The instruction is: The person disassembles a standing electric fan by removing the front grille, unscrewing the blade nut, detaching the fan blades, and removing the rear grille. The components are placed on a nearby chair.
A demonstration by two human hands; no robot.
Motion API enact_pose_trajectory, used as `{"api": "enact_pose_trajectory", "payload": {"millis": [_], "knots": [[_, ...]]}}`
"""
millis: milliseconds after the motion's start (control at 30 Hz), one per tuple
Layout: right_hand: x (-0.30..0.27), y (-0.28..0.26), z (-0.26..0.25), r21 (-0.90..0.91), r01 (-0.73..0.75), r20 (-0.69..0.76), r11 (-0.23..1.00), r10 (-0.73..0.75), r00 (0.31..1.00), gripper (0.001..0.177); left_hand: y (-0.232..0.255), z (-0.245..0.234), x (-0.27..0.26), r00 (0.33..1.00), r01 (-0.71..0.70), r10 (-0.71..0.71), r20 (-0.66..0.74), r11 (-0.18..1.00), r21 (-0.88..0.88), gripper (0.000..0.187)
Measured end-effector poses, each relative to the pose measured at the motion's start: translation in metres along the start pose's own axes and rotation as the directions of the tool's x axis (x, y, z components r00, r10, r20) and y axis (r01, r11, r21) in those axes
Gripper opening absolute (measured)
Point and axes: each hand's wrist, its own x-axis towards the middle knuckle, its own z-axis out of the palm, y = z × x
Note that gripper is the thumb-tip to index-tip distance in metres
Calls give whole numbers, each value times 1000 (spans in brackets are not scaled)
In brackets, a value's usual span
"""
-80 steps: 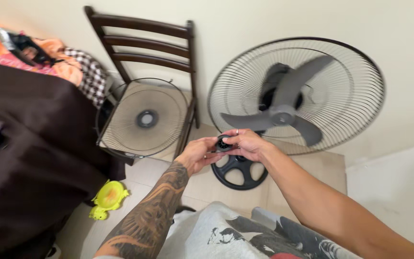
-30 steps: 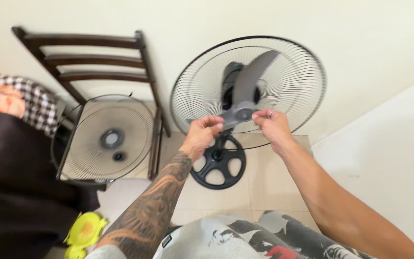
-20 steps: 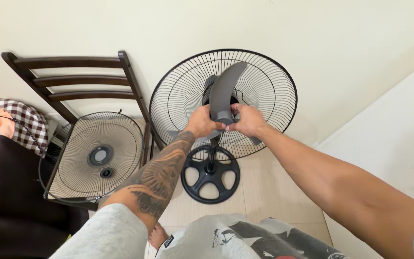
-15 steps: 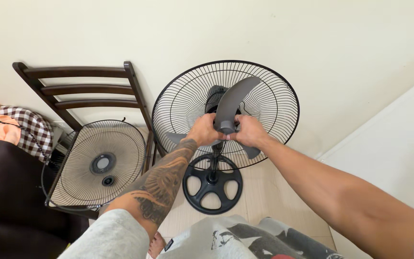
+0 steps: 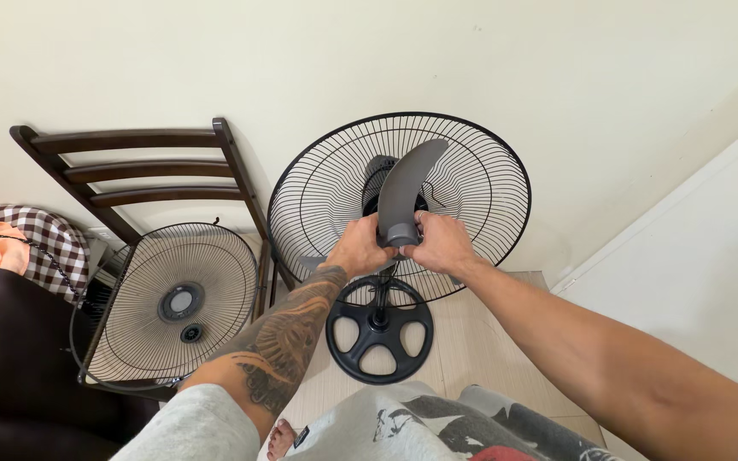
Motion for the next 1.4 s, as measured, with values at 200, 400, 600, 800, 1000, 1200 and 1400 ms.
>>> {"api": "enact_pose_trajectory", "payload": {"millis": [200, 400, 600, 800, 1000, 1200, 1400], "knots": [[-10, -5, -9, 31, -14, 47, 999, 12, 999, 57, 4, -2, -8, 999, 36, -36, 14, 999, -16, 46], [-31, 12, -3, 122, 19, 81, 992, -29, 996, 61, 0, 1, -25, 997, 4, 0, 71, 998, -67, 51], [-30, 34, -7, 499, -19, 283, 866, -142, 948, 56, -3, -5, -38, 959, 170, -55, 276, 896, -410, 43], [-29, 53, -34, 652, -593, 720, 472, -140, 680, 40, -12, -15, -45, 814, 500, -151, 562, 674, -544, 60], [-46, 62, -56, 556, -798, 809, 231, -369, 458, 51, -15, -50, -59, 421, 833, 422, 803, 171, -527, 100], [-49, 68, -64, 609, -734, 793, 301, -225, 566, 40, 9, -81, -76, 326, 888, 390, 861, 186, -420, 120], [-60, 48, -78, 665, -653, 744, 362, -251, 619, 38, 13, -89, -78, 412, 791, 383, 827, 301, -533, 96]]}}
